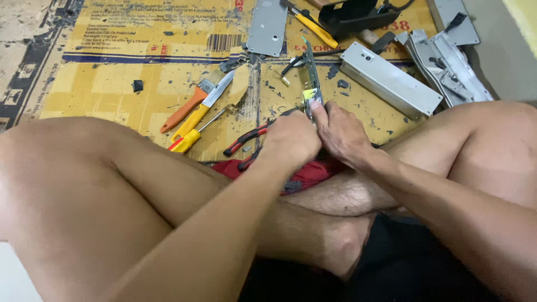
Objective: The person sits on the floor and uses a screwdriver and pliers to disassemble a small electronic device attached to a circuit board. They remove screws, pry open the casing, and manipulate internal components and wires.
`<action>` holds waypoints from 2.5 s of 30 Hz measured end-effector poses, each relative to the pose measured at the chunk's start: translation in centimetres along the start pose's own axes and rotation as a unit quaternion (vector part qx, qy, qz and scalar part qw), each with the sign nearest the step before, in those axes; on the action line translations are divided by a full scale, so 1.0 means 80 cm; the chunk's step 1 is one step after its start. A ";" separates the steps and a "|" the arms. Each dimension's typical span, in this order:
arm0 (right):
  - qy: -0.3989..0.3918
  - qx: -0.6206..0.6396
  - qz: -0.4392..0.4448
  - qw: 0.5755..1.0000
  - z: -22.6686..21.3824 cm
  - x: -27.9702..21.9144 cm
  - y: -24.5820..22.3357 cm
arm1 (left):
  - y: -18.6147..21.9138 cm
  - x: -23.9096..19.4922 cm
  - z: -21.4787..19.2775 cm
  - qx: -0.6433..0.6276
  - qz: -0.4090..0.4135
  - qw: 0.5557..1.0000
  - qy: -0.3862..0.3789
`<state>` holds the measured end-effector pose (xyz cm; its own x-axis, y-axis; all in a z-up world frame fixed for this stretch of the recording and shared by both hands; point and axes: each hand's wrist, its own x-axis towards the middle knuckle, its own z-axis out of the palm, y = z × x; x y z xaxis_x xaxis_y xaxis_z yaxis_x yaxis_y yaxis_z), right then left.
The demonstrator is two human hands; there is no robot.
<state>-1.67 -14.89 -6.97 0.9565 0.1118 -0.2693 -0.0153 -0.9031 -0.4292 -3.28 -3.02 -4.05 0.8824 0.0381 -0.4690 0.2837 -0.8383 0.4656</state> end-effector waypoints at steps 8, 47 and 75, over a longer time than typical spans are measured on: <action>0.004 -0.038 -0.008 0.999 0.000 -0.007 -0.009 | 0.003 -0.025 -0.025 0.003 0.031 0.999 -0.029; 0.003 0.114 0.059 0.992 -0.040 -0.006 -0.013 | -0.023 -0.015 0.007 0.010 0.054 0.998 -0.006; 0.025 0.069 0.068 0.995 -0.012 0.022 0.003 | 0.069 -0.007 -0.055 0.128 -0.012 0.992 0.000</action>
<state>0.29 -15.29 -6.73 0.9561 -0.0305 -0.2915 -0.1815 -0.8425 -0.5072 -0.60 -5.26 2.09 0.8770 0.0593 -0.4767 0.1997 -0.9476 0.2494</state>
